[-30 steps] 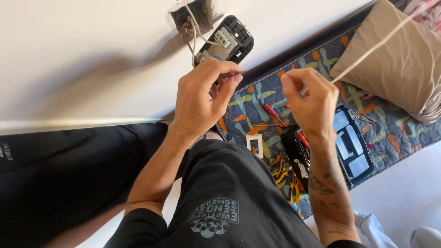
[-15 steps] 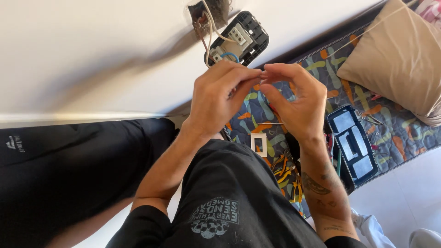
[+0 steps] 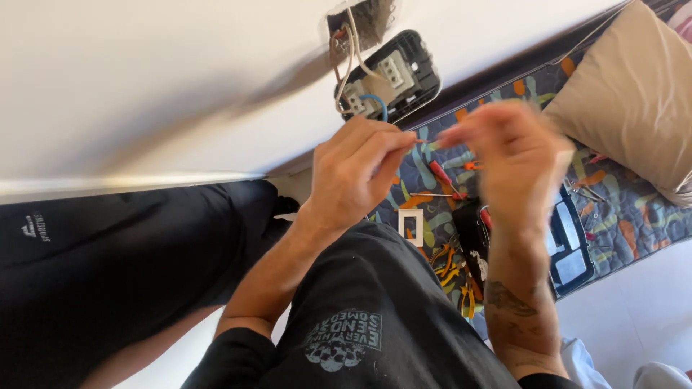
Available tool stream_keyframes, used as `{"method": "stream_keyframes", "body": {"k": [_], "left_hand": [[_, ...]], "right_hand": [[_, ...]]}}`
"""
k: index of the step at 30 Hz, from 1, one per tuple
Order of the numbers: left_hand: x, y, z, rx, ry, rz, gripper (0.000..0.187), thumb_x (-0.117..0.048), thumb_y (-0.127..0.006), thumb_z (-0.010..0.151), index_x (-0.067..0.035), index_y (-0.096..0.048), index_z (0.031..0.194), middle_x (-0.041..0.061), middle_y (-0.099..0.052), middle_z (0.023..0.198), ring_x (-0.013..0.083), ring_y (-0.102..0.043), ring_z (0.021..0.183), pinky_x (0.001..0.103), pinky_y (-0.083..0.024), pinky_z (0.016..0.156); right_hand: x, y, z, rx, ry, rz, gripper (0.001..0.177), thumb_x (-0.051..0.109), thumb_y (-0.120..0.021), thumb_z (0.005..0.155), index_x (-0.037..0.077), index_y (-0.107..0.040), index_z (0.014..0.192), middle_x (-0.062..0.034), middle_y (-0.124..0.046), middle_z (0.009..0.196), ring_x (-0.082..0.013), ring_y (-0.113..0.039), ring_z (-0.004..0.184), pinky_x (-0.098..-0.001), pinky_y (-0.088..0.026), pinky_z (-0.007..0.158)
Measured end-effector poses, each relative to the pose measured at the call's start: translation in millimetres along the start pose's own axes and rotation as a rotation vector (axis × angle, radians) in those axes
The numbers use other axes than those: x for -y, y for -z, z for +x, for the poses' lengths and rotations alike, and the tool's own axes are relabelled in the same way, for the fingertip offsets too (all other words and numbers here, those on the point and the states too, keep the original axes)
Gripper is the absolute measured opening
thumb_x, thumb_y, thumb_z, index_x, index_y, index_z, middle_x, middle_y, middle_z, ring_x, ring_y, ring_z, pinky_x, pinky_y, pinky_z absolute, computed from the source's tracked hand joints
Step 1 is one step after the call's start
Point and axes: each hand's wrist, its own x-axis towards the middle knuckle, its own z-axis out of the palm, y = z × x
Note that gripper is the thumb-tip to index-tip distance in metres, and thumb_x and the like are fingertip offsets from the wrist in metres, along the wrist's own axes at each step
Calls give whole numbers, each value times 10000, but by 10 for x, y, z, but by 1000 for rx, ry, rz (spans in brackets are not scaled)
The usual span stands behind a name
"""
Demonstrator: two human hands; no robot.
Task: Wiring an electrical outlet on a wall using pliers and a screwdriver
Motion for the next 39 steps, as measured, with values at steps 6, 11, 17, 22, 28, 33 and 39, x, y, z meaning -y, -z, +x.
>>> {"method": "stream_keyframes", "body": {"k": [6,11,17,22,28,33,39], "left_hand": [[12,36,-69,-73,33,-29,247,-15,-825,926,-81,-692,1124,37,-709,1057,187,-698,904,302,-570,712],[-131,144,68,-93,210,-153,306,26,-822,854,16,-665,1116,41,-758,978,174,-670,732,293,-506,566],[13,48,-126,-246,106,39,242,-43,-861,919,-90,-694,1089,-16,-747,1078,161,-649,851,278,-539,735],[55,-48,-173,-244,57,88,242,-85,-868,917,-110,-707,1096,-19,-739,1092,173,-617,922,297,-488,800],[2,-1,-187,-234,35,214,226,-131,-868,948,-146,-737,1132,-69,-658,1198,176,-569,1027,335,-404,901],[332,-269,-390,-420,92,95,416,-275,-890,913,-172,-629,1219,9,-514,1293,169,-503,1193,329,-415,1020],[399,-29,-371,-339,431,-150,875,-394,-932,912,-117,-338,1493,109,-419,1477,189,-463,1357,319,-499,1095]], "right_hand": [[-182,-237,377,-118,-210,340,210,108,-586,1196,-72,-544,1297,-144,-746,1089,-189,-756,872,-356,-664,754],[-339,-527,360,136,-114,707,402,40,-631,1169,-79,-407,1481,-258,-698,1247,-261,-727,1093,-364,-646,897],[-173,-557,370,131,-194,905,564,19,-550,1110,-13,-271,1599,-229,-708,1228,-264,-763,1080,-393,-686,936],[-365,-659,327,150,-294,1040,543,34,-510,1132,-45,-334,1640,-212,-704,1247,-226,-747,988,-332,-643,839],[-363,-727,332,126,-384,1204,540,46,-496,1106,-76,-389,1621,-200,-665,1369,-206,-713,1128,-299,-597,966],[-309,-695,295,99,-334,1076,536,70,-518,1120,-51,-397,1629,-191,-656,1346,-211,-704,1145,-321,-590,978],[-274,-653,311,70,-314,1026,555,71,-537,1106,-16,-365,1625,-176,-647,1400,-216,-694,1179,-375,-597,1012]]}}
